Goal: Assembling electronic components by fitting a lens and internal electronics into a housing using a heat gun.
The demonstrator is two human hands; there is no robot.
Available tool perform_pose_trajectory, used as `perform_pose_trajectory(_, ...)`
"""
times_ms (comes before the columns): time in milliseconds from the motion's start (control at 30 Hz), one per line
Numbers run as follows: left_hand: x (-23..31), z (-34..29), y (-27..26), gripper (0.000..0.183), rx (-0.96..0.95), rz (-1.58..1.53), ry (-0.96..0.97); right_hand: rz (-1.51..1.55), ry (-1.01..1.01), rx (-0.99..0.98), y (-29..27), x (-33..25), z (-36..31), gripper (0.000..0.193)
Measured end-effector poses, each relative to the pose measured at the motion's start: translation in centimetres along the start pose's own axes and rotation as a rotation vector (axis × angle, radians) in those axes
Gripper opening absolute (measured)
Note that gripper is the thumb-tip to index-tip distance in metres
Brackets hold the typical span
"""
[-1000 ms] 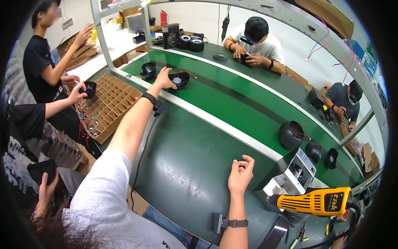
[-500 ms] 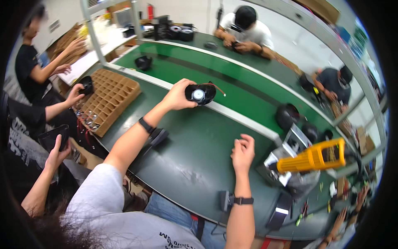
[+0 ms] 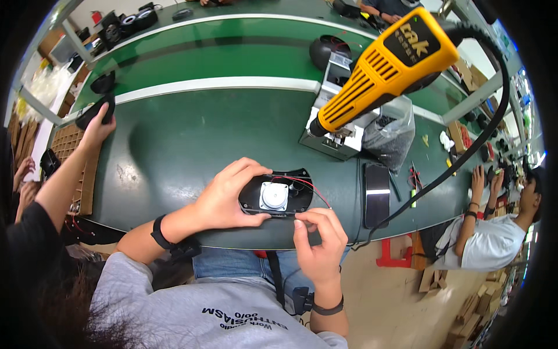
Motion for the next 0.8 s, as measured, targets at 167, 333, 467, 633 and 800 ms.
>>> perform_pose_trajectory(167,1.8,-0.4,1.1,0.091,-0.018,0.095,-0.043,0.004,0.050,0.069,-0.5,1.7,0.3,0.014)
perform_pose_trajectory(333,0.0,-1.1,-2.4,0.064,0.173,-0.012,0.038,-0.075,-0.007,-0.017,0.6,0.7,2.5,0.015)
perform_pose_trajectory(467,-2.8,-1.0,-2.3,0.089,0.214,-0.212,0.005,-0.238,-0.022,-0.101,1.4,-0.1,3.7,0.017)
perform_pose_trajectory(633,-2.9,-1.2,1.1,0.122,-0.035,-0.392,-0.084,-0.452,-0.029,-0.032,0.7,-1.4,4.6,0.020)
perform_pose_trajectory(800,-1.9,-1.4,2.3,0.113,-0.018,-0.472,-0.040,-0.585,-0.022,-0.097,1.7,-2.0,4.3,0.019)
Point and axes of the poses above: each hand's wrist, its own z-axis towards the middle knuckle, its own y-axis out of the palm, x = y × z, the point moved 9 cm from there along z, towards the middle knuckle, and after that the axes turned 11 degrees about y, right-handed, at the moved point
